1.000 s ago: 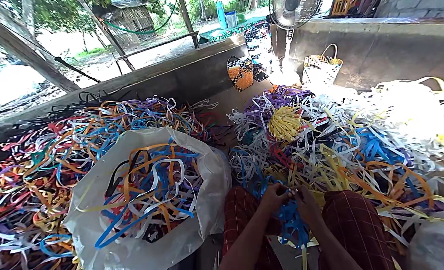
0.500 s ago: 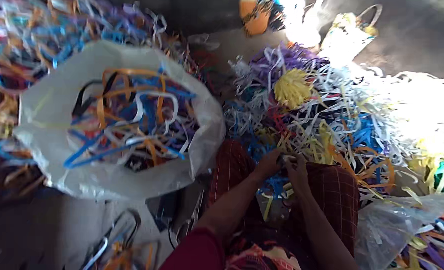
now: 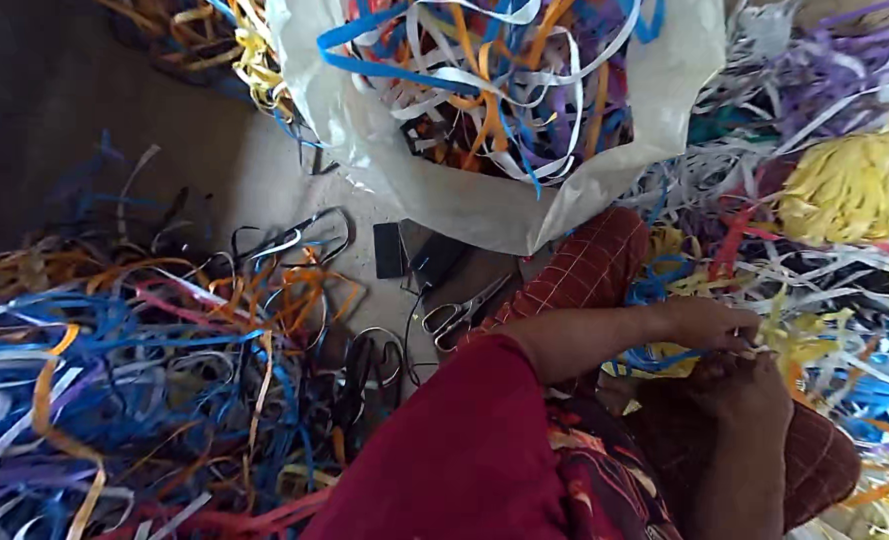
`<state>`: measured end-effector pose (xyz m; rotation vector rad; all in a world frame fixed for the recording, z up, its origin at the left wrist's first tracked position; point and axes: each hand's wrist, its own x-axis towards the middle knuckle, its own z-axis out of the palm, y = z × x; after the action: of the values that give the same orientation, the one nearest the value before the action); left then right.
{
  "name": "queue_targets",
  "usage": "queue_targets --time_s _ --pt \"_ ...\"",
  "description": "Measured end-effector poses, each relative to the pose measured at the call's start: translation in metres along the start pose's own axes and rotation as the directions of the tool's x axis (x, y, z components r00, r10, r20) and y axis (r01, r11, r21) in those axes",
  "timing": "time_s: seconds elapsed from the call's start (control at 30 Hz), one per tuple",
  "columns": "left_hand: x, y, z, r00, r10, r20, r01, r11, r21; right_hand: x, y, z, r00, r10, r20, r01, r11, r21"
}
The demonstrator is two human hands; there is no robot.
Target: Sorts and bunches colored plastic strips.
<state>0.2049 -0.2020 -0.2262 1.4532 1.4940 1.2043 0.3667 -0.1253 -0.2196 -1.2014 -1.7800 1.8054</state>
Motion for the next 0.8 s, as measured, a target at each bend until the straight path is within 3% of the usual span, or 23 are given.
queue_targets --time_s 0.23,0.37,0.53,0.73,0.8 --pt "0.001 -0.001 -0.003 0.992 0.077 -0.097 -0.080 0.996 -0.030 -0.003 0.001 0.004 0.993 -0.109 0.051 0.110 0.994 -0.018" --pt "0.002 -0.001 -0.004 0.996 0.065 -0.061 -0.066 0.998 -0.023 -0.001 0.001 0.005 0.998 -0.061 0.019 0.059 0.994 0.090" --pt "-0.003 0.005 -0.004 0.999 0.049 -0.012 -0.049 0.998 0.049 0.001 -0.001 0.006 0.997 0.013 -0.074 -0.006 0.996 0.091" --pt "-0.004 0.003 0.006 0.985 0.154 -0.075 -0.147 0.984 0.096 -0.002 0.007 0.015 0.988 0.014 -0.155 -0.017 1.000 -0.019" --pt "-0.007 0.005 0.007 0.980 0.172 -0.100 -0.164 0.983 0.079 -0.001 0.009 0.017 0.985 0.031 -0.167 -0.027 0.999 0.026"
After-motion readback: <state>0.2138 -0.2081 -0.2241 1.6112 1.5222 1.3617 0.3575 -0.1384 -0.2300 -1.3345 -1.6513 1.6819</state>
